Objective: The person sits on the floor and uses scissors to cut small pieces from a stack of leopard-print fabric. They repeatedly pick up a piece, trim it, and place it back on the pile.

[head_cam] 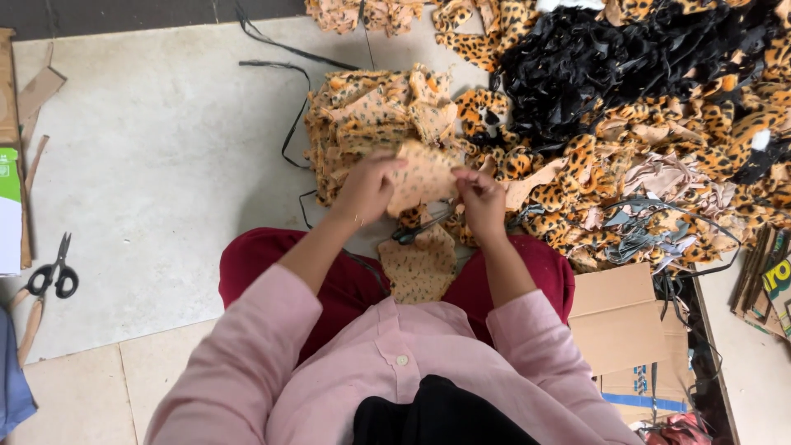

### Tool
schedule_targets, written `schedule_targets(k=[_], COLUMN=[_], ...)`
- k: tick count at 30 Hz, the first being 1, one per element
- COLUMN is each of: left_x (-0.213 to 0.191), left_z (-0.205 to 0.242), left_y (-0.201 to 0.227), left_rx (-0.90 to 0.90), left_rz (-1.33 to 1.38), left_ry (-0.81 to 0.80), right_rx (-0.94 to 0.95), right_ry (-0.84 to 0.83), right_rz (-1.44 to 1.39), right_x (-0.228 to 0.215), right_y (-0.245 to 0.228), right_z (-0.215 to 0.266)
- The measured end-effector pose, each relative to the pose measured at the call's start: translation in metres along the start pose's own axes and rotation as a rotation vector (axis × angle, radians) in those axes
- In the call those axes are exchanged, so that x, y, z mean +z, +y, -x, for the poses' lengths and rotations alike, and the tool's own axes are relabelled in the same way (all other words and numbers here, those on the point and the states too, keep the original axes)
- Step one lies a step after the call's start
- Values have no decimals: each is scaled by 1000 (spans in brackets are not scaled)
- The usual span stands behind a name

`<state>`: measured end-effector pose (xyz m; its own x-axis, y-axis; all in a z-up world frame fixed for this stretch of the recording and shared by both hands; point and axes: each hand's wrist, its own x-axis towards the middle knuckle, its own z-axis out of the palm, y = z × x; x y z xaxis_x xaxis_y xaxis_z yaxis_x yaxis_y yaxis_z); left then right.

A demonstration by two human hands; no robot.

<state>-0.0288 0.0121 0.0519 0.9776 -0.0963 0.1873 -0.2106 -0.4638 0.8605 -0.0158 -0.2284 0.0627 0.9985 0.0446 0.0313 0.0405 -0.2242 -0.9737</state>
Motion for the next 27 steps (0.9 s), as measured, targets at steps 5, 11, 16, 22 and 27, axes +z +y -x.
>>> schedule_targets(k=[5,11,16,22,27], left_x=[29,43,55,42,23], left_z=[-83,-98,-94,-80,-63], left_y=[-66,-77,-98,-61,6], left_rx=[33,55,74,32,244], left_rz=[-230,-321,-347,-437,-735], left_ry=[-22,-19,-46,-30,78], right_rx=[-20,-12,28,-25,-316], right_ry=[51,101,90,115,87], right_rz=[21,144,153,357,578], right_x=[2,0,0,6,36], right_y=[37,32,58,56,-9], right_z=[-57,-70,-67,-56,-50])
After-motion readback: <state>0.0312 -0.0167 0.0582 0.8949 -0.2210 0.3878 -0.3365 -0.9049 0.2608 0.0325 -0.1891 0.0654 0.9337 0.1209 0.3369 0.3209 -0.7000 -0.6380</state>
